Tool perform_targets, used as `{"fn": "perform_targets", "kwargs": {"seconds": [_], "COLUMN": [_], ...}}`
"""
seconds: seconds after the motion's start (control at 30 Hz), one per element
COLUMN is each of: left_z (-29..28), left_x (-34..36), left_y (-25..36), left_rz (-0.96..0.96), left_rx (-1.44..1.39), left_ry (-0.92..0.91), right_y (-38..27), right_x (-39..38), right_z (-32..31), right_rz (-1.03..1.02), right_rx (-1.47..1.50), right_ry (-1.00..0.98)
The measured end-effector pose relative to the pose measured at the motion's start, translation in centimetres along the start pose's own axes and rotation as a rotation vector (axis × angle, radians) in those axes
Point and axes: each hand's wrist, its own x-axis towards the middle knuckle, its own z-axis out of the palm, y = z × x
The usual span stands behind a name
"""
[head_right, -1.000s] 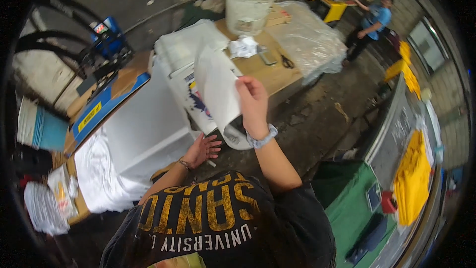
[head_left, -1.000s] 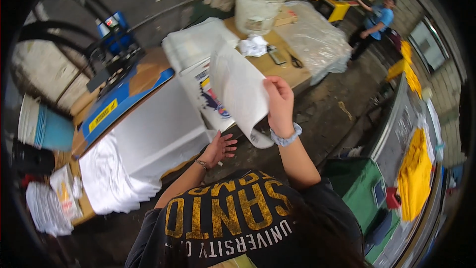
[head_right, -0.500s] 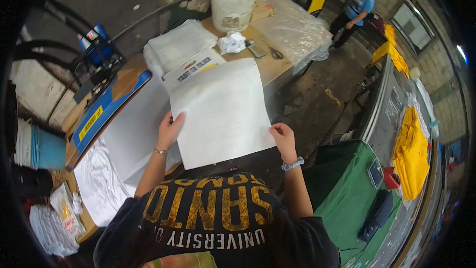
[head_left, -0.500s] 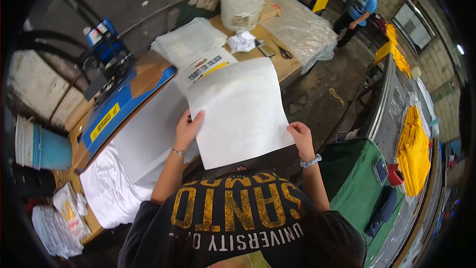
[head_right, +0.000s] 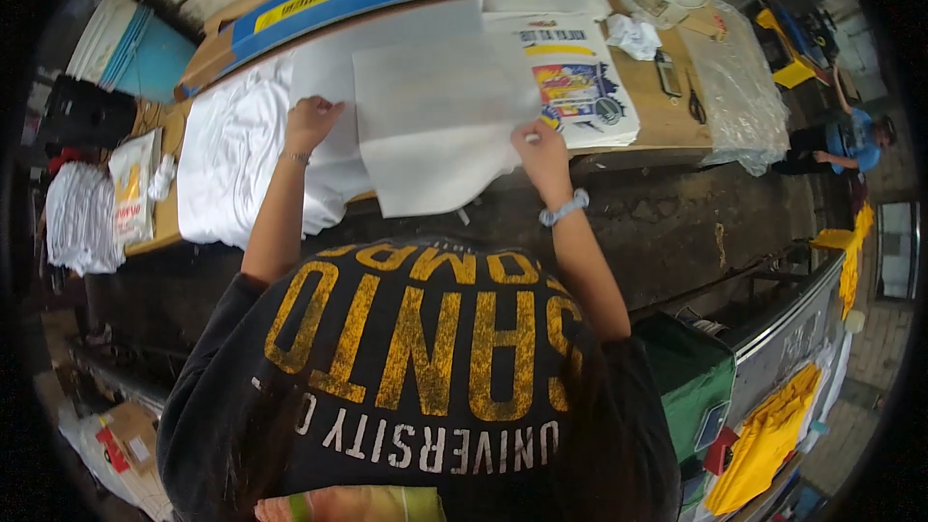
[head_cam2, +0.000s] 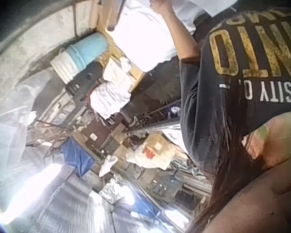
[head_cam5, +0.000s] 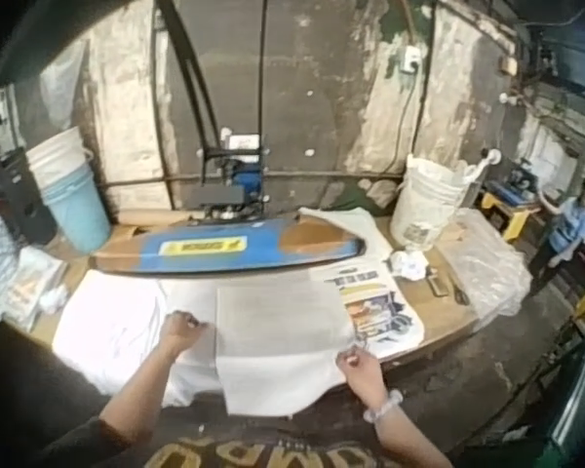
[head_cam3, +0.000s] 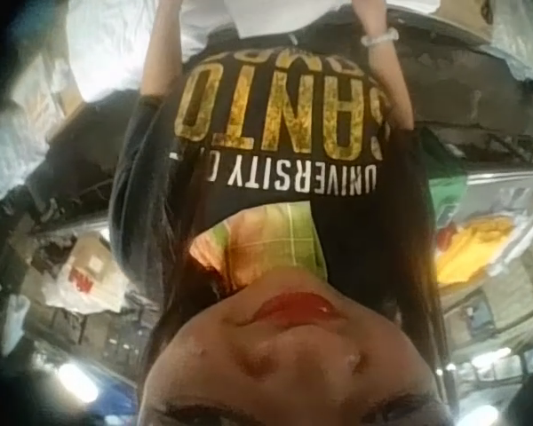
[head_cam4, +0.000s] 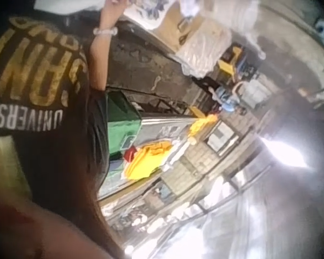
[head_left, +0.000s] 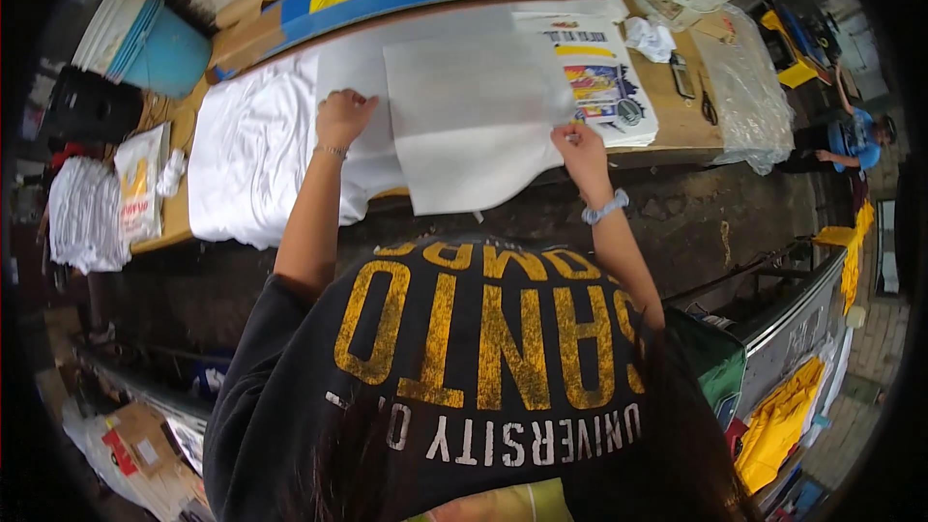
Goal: Using a heat press to print designs onto white t-shirts.
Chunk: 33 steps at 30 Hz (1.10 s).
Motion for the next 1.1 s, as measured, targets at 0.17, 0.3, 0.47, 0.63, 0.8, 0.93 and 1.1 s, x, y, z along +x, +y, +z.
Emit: {"fn": "perform_targets", "kwargs": {"seconds": [0.17, 0.3, 0.47, 0.63, 0.8, 0.93, 1.1], "left_z": [2.1, 2.9, 1.9, 1.4, 1.6, 2.0, 2.6], "left_x": [-2.4, -3.2, 1.6, 6.1, 7.7, 8.0, 8.3], "left_y": [0.2, 0.2, -1.6, -2.8, -3.1, -3.2, -3.0], "left_rz": [0.186, 0.213, 0.277, 0.244, 0.167, 0.118, 0.085], "left_rx": [0.107, 0.164, 0.273, 0.345, 0.344, 0.331, 0.287], "left_ry": [0.177, 0.172, 0.221, 0.211, 0.167, 0.150, 0.121], "right_y": [-1.3, -1.9, -1.4, -0.1, -0.3, -1.2, -1.7], "right_x": [1.0, 1.1, 2.5, 4.2, 4.6, 4.6, 5.2], "right_z": [1.8, 0.7, 1.2, 4.7, 6.4, 6.7, 6.5], "right_rz": [-0.035, 0.162, 0.196, -0.021, -0.048, -0.028, -0.011], "right_rx": [0.155, 0.366, 0.069, -0.273, -0.508, -0.547, -0.548], "right_ry": [0.024, 0.055, -0.091, -0.055, 0.022, 0.048, 0.045]}}
